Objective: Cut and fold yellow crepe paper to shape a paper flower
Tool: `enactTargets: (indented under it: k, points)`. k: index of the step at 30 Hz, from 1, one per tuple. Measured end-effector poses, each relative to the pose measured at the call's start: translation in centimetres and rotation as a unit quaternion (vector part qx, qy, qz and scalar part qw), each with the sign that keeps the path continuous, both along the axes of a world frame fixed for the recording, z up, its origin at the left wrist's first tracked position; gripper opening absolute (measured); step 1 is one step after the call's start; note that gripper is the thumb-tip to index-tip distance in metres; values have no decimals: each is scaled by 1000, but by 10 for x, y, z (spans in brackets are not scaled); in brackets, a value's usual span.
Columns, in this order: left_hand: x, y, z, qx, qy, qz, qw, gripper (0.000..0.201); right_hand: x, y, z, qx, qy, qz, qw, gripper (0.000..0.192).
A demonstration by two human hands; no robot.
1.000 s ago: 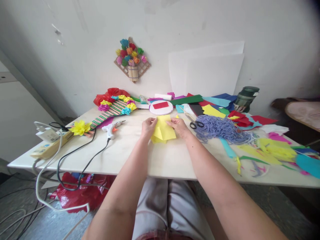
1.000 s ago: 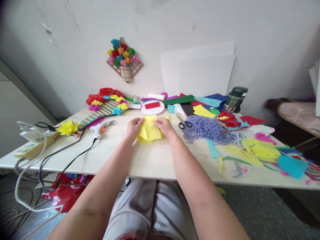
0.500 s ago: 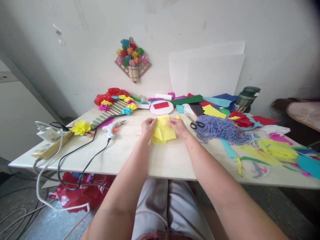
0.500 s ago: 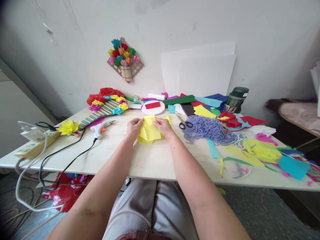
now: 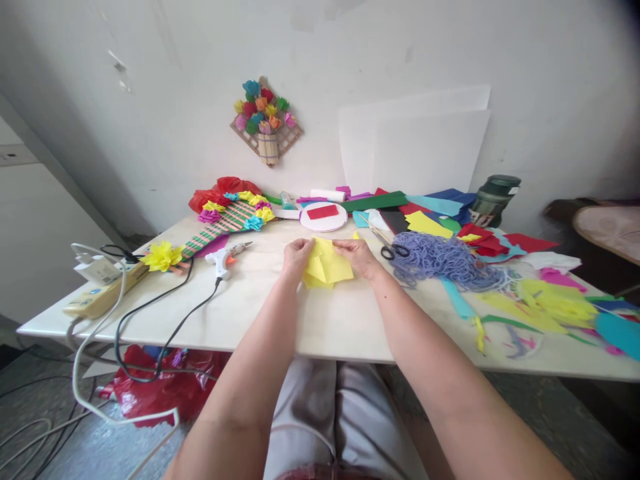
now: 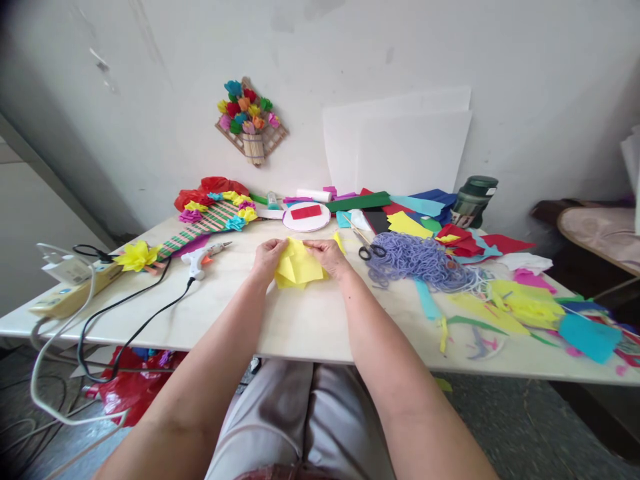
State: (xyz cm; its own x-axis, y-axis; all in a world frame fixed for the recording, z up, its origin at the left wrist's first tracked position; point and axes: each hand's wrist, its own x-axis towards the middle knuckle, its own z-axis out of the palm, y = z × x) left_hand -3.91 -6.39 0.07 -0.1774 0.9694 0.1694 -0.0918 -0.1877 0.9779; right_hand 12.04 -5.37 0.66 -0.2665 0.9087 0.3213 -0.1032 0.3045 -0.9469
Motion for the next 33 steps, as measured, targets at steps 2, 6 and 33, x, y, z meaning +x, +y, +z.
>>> enactTargets:
  k: [2,6,33]
  points:
    - [0,-1,1,-3,-7,-4,1000,28,1,-1,1,-6,-9,18,1000,27]
    - [1,-3,2,-4,-27,-21,999,28,2,-3,4,3,-38,38,999,30]
    - [1,-7,6,-7,-6,-63,998,28,2,-6,7,35,-71,27,996,38]
